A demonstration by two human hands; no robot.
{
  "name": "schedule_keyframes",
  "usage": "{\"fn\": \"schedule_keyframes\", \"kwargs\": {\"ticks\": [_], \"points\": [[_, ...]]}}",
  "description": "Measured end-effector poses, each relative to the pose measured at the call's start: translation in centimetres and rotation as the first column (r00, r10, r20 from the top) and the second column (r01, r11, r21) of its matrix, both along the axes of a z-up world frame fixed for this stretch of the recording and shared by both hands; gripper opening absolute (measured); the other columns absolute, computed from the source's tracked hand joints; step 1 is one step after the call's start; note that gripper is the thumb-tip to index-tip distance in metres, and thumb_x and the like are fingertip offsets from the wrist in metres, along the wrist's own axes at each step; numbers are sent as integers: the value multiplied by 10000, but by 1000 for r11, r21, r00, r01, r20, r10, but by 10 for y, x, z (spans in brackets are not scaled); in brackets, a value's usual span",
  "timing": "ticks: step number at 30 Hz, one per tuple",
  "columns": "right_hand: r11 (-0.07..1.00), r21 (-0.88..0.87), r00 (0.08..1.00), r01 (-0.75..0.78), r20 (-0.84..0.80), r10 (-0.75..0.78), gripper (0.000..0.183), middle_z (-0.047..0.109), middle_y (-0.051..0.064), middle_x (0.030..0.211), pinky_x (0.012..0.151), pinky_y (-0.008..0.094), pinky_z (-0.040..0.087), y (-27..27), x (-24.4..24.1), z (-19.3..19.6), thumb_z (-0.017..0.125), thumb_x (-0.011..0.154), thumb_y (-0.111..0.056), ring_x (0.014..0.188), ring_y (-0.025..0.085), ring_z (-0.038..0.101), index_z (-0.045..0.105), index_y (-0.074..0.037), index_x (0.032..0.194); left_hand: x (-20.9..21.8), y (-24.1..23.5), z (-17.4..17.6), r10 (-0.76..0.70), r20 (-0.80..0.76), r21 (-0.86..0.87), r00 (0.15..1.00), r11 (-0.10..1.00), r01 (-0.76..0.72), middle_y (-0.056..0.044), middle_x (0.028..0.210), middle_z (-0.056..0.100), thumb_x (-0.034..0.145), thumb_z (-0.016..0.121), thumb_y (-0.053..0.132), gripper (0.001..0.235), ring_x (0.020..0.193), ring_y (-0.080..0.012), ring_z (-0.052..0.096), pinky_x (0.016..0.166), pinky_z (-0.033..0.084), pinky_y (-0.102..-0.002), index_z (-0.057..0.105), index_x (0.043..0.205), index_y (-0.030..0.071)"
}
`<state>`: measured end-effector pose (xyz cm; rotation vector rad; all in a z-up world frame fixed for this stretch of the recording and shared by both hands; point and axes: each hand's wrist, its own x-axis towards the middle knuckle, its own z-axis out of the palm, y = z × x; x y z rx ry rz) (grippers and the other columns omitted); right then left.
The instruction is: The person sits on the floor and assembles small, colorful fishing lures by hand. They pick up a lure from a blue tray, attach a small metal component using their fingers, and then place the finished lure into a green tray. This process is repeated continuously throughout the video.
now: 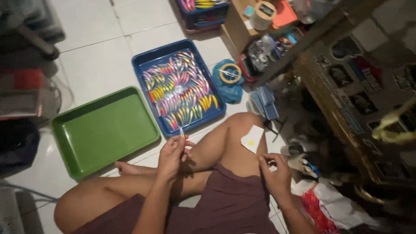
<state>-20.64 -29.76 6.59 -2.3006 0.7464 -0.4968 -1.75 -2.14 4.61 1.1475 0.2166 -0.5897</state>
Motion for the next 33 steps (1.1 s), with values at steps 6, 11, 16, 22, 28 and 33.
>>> {"fn": "schedule_keyframes", "kwargs": {"ticks": [6, 11, 16, 22, 28, 33], "points": [[981, 161, 992, 112, -70, -101, 123, 747, 25, 994, 875, 295, 504, -3, 5, 14, 673, 989, -218, 915, 149, 672, 719, -111, 1031, -6, -2, -10, -27, 62, 41, 998, 999, 25, -127, 921, 739, 993, 659, 233, 263, 615, -104, 567, 510, 402, -220, 659, 1113, -1], [998, 53, 994, 22, -105, -16, 171, 781, 6, 1048, 869, 279, 531, -2, 16, 38, 716, 954, -165, 955, 132, 716, 761, -128, 1115, -7, -2, -22, -49, 9, 19, 999, 999, 49, -118, 854, 720, 987, 671, 205, 267, 558, -119, 561, 535, 423, -213, 675, 1139, -14], [962, -162, 974, -218, -103, 203, 215, 742, 27, 1088, 843, 320, 530, -8, 19, 44, 660, 998, -228, 986, 176, 710, 736, -115, 1165, -10, -6, -3, -121, -37, 60, 992, 991, 123, -123, 841, 726, 984, 687, 173, 233, 558, -121, 529, 579, 462, -221, 718, 1109, -21], [683, -632, 927, -366, -186, 325, 111, 733, 33, 1023, 763, 394, 461, -7, 28, 63, 672, 1000, -169, 897, 233, 658, 714, -108, 1083, -13, -7, -7, -136, 31, 56, 990, 989, 134, -114, 821, 726, 980, 689, 207, 206, 545, -101, 528, 556, 412, -208, 702, 1076, 25], [606, -742, 948, -288, -131, 289, 112, 680, -20, 883, 774, 302, 487, -15, 30, 43, 763, 932, -251, 854, 174, 689, 739, -207, 1032, -13, -7, -20, -89, 107, 40, 990, 996, 85, -149, 793, 741, 994, 697, 230, 289, 496, -120, 603, 482, 414, -207, 713, 1160, -6], [601, -748, 950, -281, -130, 283, 120, 671, -28, 869, 750, 307, 482, -15, 32, 46, 762, 943, -258, 838, 165, 685, 740, -220, 1055, -13, -8, -22, -94, 109, 53, 990, 995, 89, -149, 800, 743, 994, 700, 229, 301, 505, -116, 609, 484, 410, -210, 714, 1174, -12]]}}
